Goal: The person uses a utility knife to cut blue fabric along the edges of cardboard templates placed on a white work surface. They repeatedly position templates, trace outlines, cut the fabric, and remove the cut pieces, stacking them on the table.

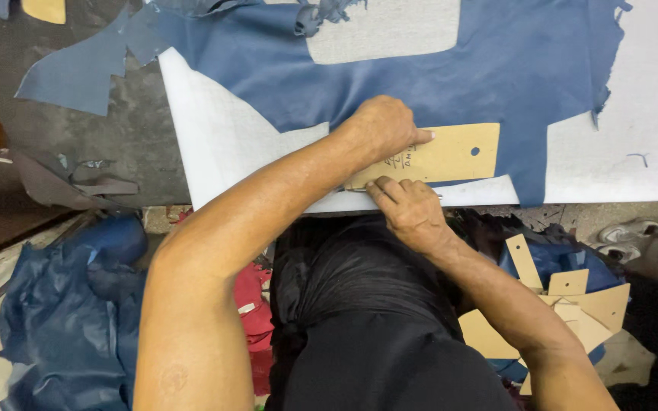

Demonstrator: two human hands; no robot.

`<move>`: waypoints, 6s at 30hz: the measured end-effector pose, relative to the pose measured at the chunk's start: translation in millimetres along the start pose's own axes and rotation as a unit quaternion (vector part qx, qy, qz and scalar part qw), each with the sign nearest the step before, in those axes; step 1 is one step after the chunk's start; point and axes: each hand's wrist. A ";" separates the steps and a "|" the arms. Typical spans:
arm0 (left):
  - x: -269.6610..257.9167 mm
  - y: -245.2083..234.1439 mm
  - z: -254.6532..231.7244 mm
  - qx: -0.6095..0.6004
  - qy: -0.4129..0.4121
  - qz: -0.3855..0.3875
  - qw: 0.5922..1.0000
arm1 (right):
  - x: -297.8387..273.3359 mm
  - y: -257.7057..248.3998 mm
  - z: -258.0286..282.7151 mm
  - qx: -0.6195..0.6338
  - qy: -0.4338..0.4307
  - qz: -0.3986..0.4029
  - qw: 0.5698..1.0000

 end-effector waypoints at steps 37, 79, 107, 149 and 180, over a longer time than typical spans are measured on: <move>76.5 -146.1 17.0 -0.086 -0.171 -0.458 0.868 | -91.1 -18.4 -185.3 0.303 0.262 -0.011 0.916; -80.0 9.5 -27.4 -0.273 -0.471 -0.512 0.665 | 10.0 -213.4 -327.5 0.170 0.242 -0.060 0.953; -175.5 57.8 76.6 0.024 -0.549 -0.484 0.681 | -82.2 -63.3 -272.4 0.141 0.508 -0.073 0.847; -79.1 60.3 -84.3 -0.212 -0.424 -0.242 0.847 | -124.1 -73.1 -286.1 0.176 0.411 -0.016 0.895; 128.7 -130.8 166.2 -0.287 -0.460 -0.455 0.706 | -94.4 -47.7 -302.0 -0.061 0.422 -0.266 0.865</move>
Point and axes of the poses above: each hand's wrist, its own x-axis towards the middle knuckle, its own y-axis out of the palm, z = x × y, and after that the axes turned 10 degrees about z, right-handed
